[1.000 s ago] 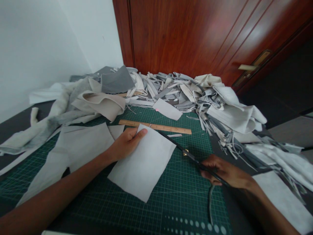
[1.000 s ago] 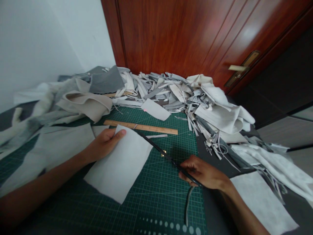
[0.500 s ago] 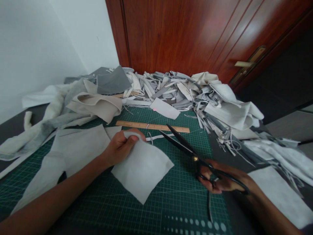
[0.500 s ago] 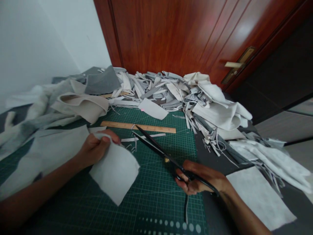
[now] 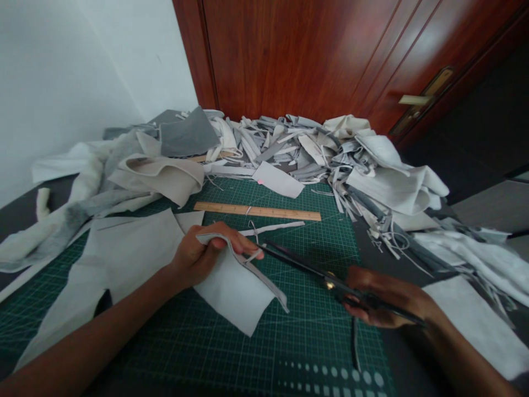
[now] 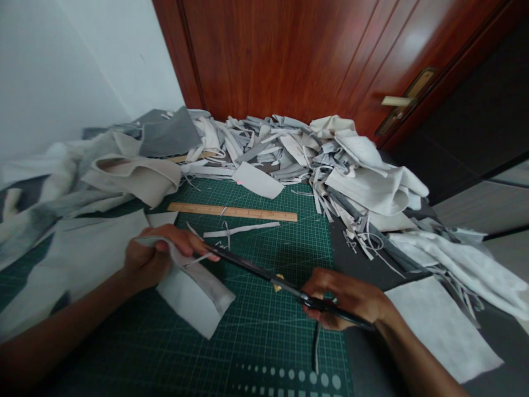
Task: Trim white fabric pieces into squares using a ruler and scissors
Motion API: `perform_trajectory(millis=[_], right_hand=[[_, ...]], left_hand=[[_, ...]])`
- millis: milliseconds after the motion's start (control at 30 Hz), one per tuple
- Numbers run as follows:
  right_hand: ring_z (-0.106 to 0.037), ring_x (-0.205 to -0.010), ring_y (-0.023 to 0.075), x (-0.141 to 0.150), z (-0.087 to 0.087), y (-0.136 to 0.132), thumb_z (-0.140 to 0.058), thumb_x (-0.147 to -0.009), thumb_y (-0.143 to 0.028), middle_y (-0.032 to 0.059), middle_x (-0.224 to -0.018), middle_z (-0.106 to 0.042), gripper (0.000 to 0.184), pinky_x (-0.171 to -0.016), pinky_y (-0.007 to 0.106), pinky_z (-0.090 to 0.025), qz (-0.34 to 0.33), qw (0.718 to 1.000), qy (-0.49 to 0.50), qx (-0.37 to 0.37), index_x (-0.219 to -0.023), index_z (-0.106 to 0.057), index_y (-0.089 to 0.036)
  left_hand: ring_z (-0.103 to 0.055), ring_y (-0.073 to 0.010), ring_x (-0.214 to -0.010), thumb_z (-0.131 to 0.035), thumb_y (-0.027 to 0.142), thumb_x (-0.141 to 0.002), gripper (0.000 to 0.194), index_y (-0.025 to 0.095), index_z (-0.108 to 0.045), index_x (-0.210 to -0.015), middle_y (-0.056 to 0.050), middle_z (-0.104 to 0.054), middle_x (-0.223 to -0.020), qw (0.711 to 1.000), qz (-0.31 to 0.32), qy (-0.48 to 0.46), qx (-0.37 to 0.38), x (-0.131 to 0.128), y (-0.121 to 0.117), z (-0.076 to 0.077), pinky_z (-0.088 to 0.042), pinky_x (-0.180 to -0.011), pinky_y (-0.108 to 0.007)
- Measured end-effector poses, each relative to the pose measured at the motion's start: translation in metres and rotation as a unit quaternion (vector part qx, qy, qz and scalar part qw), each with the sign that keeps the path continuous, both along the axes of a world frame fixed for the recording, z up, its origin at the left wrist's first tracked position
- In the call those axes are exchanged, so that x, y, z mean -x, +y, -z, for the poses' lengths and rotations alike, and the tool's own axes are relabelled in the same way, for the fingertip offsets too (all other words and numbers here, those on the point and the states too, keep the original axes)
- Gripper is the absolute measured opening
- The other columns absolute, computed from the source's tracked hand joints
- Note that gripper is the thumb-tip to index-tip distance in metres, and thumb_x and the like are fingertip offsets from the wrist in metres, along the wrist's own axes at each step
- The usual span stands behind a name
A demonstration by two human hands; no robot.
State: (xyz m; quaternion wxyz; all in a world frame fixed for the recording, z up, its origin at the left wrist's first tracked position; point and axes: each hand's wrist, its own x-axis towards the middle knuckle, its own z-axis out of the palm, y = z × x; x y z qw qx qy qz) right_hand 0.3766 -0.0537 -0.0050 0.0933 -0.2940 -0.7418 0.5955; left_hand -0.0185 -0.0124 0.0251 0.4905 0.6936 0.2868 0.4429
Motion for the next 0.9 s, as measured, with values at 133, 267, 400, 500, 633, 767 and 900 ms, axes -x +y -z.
perform_trajectory(millis=[133,267,400,500,633,767,900], right_hand=[[-0.062,-0.081,0.0181,-0.015,0.006,-0.007,-0.069,-0.092,-0.049,0.0057,-0.084,-0.064,0.031,-0.07,0.027,-0.052,0.048,0.995,-0.026,-0.084,-0.095,-0.067,-0.018],[-0.062,-0.075,0.0162,-0.015,0.0,-0.008,-0.075,-0.086,-0.04,0.006,-0.086,-0.066,0.028,-0.066,0.025,-0.051,0.027,0.994,-0.04,-0.095,-0.098,-0.066,-0.017],[-0.06,-0.07,0.014,0.0,-0.015,-0.007,-0.07,-0.083,-0.026,0.0051,-0.082,-0.067,0.014,-0.06,0.022,-0.048,-0.002,0.996,-0.04,-0.076,-0.092,-0.066,-0.017],[-0.059,-0.068,0.0132,0.013,-0.02,-0.007,-0.069,-0.081,-0.028,0.0044,-0.081,-0.067,0.015,-0.057,0.021,-0.046,0.014,0.998,-0.026,-0.051,-0.09,-0.065,-0.017],[-0.051,-0.06,0.0107,0.026,-0.017,-0.003,-0.07,-0.085,-0.039,0.0004,-0.071,-0.061,0.023,-0.053,0.021,-0.041,0.016,0.999,-0.006,-0.031,-0.08,-0.063,-0.018],[-0.044,-0.057,0.0097,0.036,-0.018,0.002,-0.067,-0.089,-0.044,-0.0032,-0.064,-0.054,0.03,-0.054,0.022,-0.038,-0.021,0.999,-0.011,-0.037,-0.074,-0.06,-0.019],[-0.043,-0.061,0.0118,0.042,-0.027,-0.001,-0.064,-0.092,-0.048,-0.0019,-0.065,-0.053,0.033,-0.058,0.024,-0.039,0.013,0.997,-0.03,-0.067,-0.076,-0.063,-0.019]], left_hand=[[-0.078,-0.0241,-0.088,-0.048,0.062,-0.101,0.048,0.019,-0.062,-0.084,-0.009,-0.082,-0.092,0.999,-0.009,-0.011,-0.029,0.0,0.001,-0.001,-0.06,-0.084,-0.04],[-0.078,-0.0233,-0.078,-0.049,0.062,-0.101,0.047,0.02,-0.062,-0.083,-0.009,-0.08,-0.087,0.999,-0.016,-0.014,-0.026,0.001,0.004,0.003,-0.061,-0.073,-0.037],[-0.078,-0.0255,-0.079,-0.05,0.064,-0.099,0.047,0.021,-0.061,-0.082,-0.01,-0.08,-0.086,1.0,-0.022,-0.002,-0.007,0.001,0.005,0.006,-0.064,-0.072,-0.039],[-0.078,-0.026,-0.078,-0.047,0.062,-0.1,0.046,0.022,-0.061,-0.081,-0.01,-0.079,-0.085,0.999,-0.031,0.01,0.003,-0.001,0.003,0.004,-0.063,-0.069,-0.039],[-0.071,-0.0236,-0.069,-0.046,0.051,-0.1,0.04,0.022,-0.061,-0.076,-0.007,-0.073,-0.071,0.982,-0.11,0.155,-0.018,-0.004,0.001,-0.004,-0.059,-0.067,-0.035],[-0.061,-0.0206,-0.058,-0.048,0.041,-0.095,0.033,0.023,-0.063,-0.073,-0.003,-0.064,-0.06,0.949,-0.17,0.258,-0.07,-0.005,0.002,-0.008,-0.051,-0.06,-0.033],[-0.055,-0.0187,-0.053,-0.046,0.045,-0.093,0.038,0.025,-0.051,-0.061,-0.001,-0.057,-0.054,0.944,-0.18,0.261,-0.092,-0.004,0.005,-0.005,-0.044,-0.053,-0.031]])
